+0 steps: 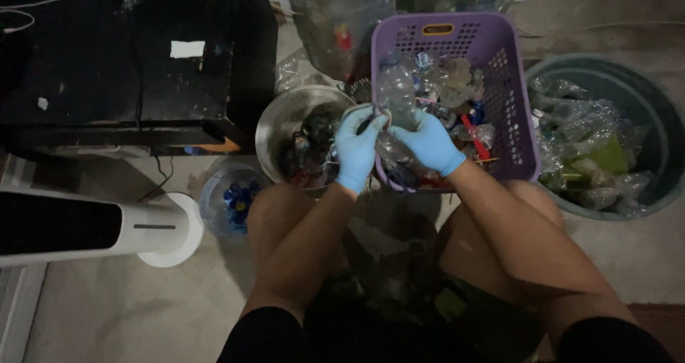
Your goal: The person sits on the floor and uses scissors to cut labels off plastic bottles. They pick up bottles from a purple basket, cut the labels, and place the bottles into a white bucket.
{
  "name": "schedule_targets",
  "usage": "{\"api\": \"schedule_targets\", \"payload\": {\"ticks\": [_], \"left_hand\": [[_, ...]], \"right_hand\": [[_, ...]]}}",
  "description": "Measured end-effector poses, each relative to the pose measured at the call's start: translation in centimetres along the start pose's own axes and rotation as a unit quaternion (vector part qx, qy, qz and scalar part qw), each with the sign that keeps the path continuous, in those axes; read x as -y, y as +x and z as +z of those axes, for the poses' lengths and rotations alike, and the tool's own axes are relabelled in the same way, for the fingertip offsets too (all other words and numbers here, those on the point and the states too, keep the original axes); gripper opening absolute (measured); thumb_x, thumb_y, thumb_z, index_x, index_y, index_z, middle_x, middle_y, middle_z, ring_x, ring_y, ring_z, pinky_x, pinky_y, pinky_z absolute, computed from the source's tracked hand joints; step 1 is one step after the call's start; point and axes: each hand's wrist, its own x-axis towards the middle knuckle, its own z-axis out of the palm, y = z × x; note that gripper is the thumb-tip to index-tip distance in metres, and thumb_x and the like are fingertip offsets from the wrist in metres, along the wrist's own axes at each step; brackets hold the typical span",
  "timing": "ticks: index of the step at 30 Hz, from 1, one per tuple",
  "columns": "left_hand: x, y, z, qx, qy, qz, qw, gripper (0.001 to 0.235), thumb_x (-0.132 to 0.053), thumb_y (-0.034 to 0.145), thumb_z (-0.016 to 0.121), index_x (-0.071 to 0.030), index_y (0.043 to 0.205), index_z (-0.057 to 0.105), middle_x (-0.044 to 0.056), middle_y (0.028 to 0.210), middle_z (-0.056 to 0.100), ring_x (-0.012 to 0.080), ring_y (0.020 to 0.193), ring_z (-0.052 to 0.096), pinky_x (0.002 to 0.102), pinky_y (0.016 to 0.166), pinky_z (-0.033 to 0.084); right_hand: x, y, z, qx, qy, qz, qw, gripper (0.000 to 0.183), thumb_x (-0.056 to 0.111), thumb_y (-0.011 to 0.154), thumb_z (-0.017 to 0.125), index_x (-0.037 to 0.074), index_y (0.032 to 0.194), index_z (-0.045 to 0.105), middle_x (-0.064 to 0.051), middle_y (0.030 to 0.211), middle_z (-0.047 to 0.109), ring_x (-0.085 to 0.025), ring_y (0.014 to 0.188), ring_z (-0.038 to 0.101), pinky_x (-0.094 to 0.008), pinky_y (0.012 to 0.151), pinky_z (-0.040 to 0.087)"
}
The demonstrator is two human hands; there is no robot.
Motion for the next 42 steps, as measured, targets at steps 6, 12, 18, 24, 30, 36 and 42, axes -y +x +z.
{"api": "schedule_targets", "payload": {"ticks": [6, 12, 18, 24, 30, 36, 42], "left_hand": [[-1.7, 0.0, -0.7, 0.057, -0.021, -0.004, 0.998, 0.009, -0.014, 0.098, 0.073, -0.008, 0.105, 0.072, 0.004, 0.101, 0.071, 0.0136, 0.102, 0.064, 0.036, 0.101, 0.051], [-0.2, 0.9, -0.8, 0.102, -0.107, -0.073, 0.986, 0.015, -0.013, 0.094, 0.077, -0.009, 0.104, 0.067, 0.002, 0.085, 0.071, 0.0113, 0.069, 0.068, 0.027, 0.064, 0.058], [-2.7, 6.1, -6.3, 0.062, 0.234, -0.141, 0.96, 0.027, -0.043, 0.091, 0.072, -0.02, 0.106, 0.075, 0.009, 0.105, 0.078, 0.0284, 0.102, 0.075, 0.04, 0.09, 0.061], [16.7, 7.2, -15.3, 0.079, 0.429, 0.201, 0.877, 0.013, -0.021, 0.09, 0.062, -0.02, 0.086, 0.075, 0.008, 0.071, 0.07, 0.0351, 0.077, 0.069, 0.042, 0.072, 0.059], [20.6, 6.9, -18.0, 0.221, 0.52, -0.129, 0.815, 0.023, -0.026, 0.088, 0.067, -0.005, 0.093, 0.077, 0.02, 0.095, 0.075, 0.0432, 0.094, 0.072, 0.056, 0.079, 0.059], [16.0, 8.5, -15.9, 0.129, 0.506, -0.172, 0.835, 0.02, -0.029, 0.092, 0.066, -0.011, 0.1, 0.068, 0.017, 0.101, 0.075, 0.037, 0.101, 0.073, 0.048, 0.086, 0.062], [7.7, 9.2, -8.1, 0.118, 0.089, -0.346, 0.926, 0.109, -0.085, 0.087, 0.054, -0.014, 0.165, 0.028, 0.017, 0.168, 0.03, 0.0338, 0.146, 0.047, 0.051, 0.125, 0.035]], "right_hand": [[-1.2, 0.2, -0.3, 0.03, 0.137, -0.018, 0.99, 0.04, 0.004, 0.084, 0.08, 0.0, 0.121, 0.066, -0.012, 0.111, 0.074, -0.019, 0.106, 0.065, -0.043, 0.097, 0.053], [-4.3, 1.5, -0.2, 0.042, 0.27, 0.038, 0.961, 0.041, 0.0, 0.084, 0.08, -0.004, 0.122, 0.064, -0.013, 0.111, 0.072, -0.024, 0.104, 0.069, -0.047, 0.095, 0.055], [3.1, 1.0, 0.3, -0.036, 0.269, 0.084, 0.959, 0.032, 0.015, 0.089, 0.077, 0.006, 0.118, 0.067, -0.006, 0.112, 0.072, -0.02, 0.108, 0.07, -0.041, 0.105, 0.055], [-0.4, 3.6, -1.2, -0.021, 0.08, 0.055, 0.995, 0.043, 0.032, 0.095, 0.079, 0.011, 0.13, 0.064, -0.006, 0.127, 0.069, -0.019, 0.121, 0.063, -0.04, 0.111, 0.044], [1.1, 3.6, 1.2, 0.021, 0.085, 0.054, 0.995, 0.045, 0.031, 0.093, 0.084, 0.011, 0.128, 0.065, -0.009, 0.125, 0.07, -0.021, 0.116, 0.067, -0.041, 0.102, 0.056], [-2.0, 4.2, 2.5, 0.046, 0.189, 0.132, 0.972, 0.045, 0.023, 0.085, 0.086, 0.003, 0.12, 0.067, -0.012, 0.114, 0.074, -0.025, 0.1, 0.075, -0.042, 0.086, 0.064], [7.4, 0.1, 3.6, 0.111, 0.446, 0.353, 0.815, 0.018, 0.009, 0.087, 0.069, 0.003, 0.103, 0.073, -0.017, 0.108, 0.077, -0.037, 0.098, 0.076, -0.051, 0.079, 0.063]]}}
